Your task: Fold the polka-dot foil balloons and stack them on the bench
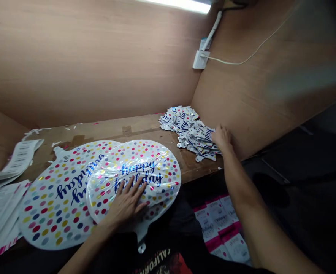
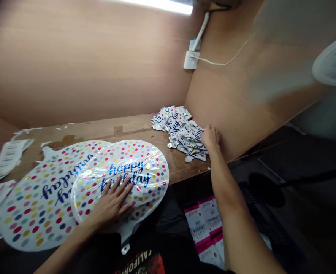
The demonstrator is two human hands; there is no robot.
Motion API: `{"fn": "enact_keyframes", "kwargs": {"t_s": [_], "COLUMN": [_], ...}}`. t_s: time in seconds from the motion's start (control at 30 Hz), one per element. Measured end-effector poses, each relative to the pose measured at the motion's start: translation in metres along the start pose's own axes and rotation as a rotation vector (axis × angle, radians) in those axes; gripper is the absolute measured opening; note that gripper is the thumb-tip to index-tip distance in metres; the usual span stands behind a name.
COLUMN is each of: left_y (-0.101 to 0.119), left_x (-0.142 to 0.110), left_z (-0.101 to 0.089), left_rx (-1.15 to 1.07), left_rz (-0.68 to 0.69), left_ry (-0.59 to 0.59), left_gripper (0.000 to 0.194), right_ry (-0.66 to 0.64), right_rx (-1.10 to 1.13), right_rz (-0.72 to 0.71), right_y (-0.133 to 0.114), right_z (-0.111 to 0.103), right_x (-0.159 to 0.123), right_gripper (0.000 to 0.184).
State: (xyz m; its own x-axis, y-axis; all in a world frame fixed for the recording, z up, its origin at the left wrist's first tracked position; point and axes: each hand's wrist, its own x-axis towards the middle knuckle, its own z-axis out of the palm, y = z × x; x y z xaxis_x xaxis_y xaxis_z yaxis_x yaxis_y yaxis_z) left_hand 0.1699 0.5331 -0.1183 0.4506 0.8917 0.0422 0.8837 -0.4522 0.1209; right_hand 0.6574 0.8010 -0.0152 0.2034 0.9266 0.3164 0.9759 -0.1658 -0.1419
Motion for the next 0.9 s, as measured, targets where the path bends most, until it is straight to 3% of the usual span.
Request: {"fn": "enact_keyframes", "kwargs": {"t_s": [0.2, 0.33, 0.43, 0.5, 0.6, 0.63, 0.7, 0.77, 0.83, 0.9], "left_y": [-0.001, 0.005, 0.007, 0.006, 0.000, -0.002, -0.006, -0.008, -0.009, -0.009], "left_x": [0.038, 0.041, 0.029, 0.022, 0.019, 0.019, 0.020, 0.020, 0.022, 0.025], "left_z": [0.000, -0.016, -0.032, -0.038, -0.039, -0.038, -0.035, -0.032, -0.032, -0.034], "left_rx": [0.067, 0.010, -0.098, -0.143, -0.233, -0.287, -0.396, -0.469, -0.512, -0.551], "left_rz": [-0.134, -0.153, -0.080, -0.030, 0.017, 0.030, 0.034, 0.009, -0.034, -0.083], "left_ry": [-0.007, -0.012, -0.116, -0.189, -0.228, -0.224, -0.183, -0.130, -0.100, -0.105], "left_gripper": [0.068, 0.062, 0.062, 0.051, 0.018, 0.015, 0.020, 0.028, 0.035, 0.037], "right_ry": [-0.299, -0.248, -0.230, -0.238, -0.279, -0.302, -0.295, -0.163, -0.024, -0.128], "right_rx": [-0.108, -0.154, -0.151, -0.144, -0.126, -0.120, -0.104, -0.042, 0.109, 0.328], "right_rz": [-0.054, -0.073, -0.092, -0.099, -0.108, -0.111, -0.105, -0.136, -0.299, -0.665], "right_y": [-0.027, -0.024, -0.019, -0.017, -0.014, -0.014, -0.022, -0.043, -0.077, -0.116], "right_z": [0.069, 0.094, 0.102, 0.103, 0.099, 0.094, 0.079, 0.056, 0.031, 0.011], "right_x": [-0.024, -0.031, -0.028, -0.024, -0.018, -0.016, -0.020, -0.038, -0.076, -0.130], "right_gripper": [0.068, 0.071, 0.071, 0.069, 0.069, 0.069, 0.072, 0.075, 0.075, 0.067]}}
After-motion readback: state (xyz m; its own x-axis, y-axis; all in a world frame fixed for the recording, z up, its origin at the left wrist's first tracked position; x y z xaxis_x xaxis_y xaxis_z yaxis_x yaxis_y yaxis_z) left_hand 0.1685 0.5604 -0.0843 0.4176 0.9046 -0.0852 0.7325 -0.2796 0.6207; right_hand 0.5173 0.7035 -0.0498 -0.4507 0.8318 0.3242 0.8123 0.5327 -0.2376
